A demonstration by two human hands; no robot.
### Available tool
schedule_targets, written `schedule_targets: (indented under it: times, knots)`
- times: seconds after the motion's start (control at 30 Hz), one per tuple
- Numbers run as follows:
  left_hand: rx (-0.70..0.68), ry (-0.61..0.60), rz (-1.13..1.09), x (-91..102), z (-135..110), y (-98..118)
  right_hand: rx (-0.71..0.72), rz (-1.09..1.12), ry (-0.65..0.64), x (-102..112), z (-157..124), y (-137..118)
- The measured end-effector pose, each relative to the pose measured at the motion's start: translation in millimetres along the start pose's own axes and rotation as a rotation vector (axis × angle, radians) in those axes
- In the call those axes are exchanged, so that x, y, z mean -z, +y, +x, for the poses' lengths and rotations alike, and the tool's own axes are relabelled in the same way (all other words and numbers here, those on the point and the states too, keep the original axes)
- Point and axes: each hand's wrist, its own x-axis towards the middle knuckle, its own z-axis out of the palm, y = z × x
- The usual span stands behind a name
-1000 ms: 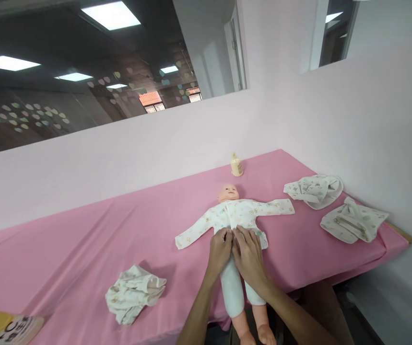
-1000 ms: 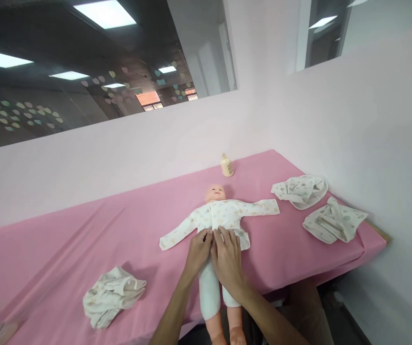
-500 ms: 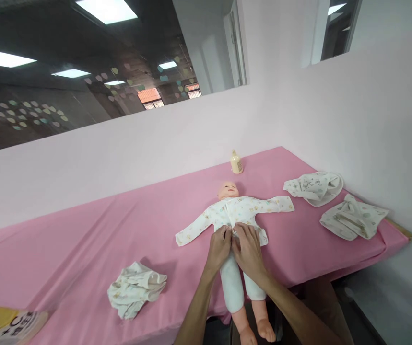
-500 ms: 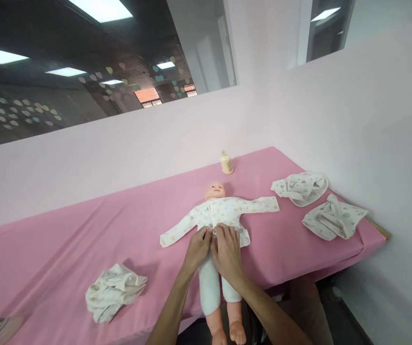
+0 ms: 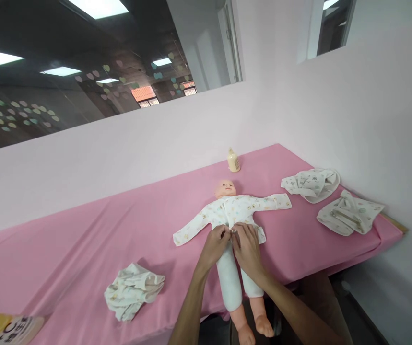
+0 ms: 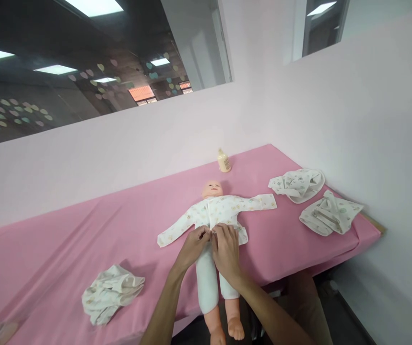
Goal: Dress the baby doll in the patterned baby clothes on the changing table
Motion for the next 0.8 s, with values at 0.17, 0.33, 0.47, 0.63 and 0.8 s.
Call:
schedule_targets:
  times: [0.17, 0.33, 0.47, 0.63, 0.8]
  knots:
    - [0.029, 0.029, 0.011, -2.7, 0.1, 0.8, -0.005, -0.043, -0.014, 4.4, 1.9, -6.5]
    - [0.079, -0.021, -0.170, -0.5, 0.9, 0.5, -0.019, -0.054, -0.009, 2.5, 2.5, -4.1]
    - [0.102, 0.016, -0.221, -2.9, 2.3, 0.8, -0.018, -0.005, 0.025, -1.5, 1.2, 0.9]
    - [0.041, 0.150, -0.119, -13.6, -9.7, -1.1, -0.025, 0.028, 0.036, 2.9, -6.0, 3.0]
    - [-0.029, 0.282, 0.121, -16.3, -38.4, -16.6, 0.031, 0.052, -0.009, 14.3, -23.1, 14.2]
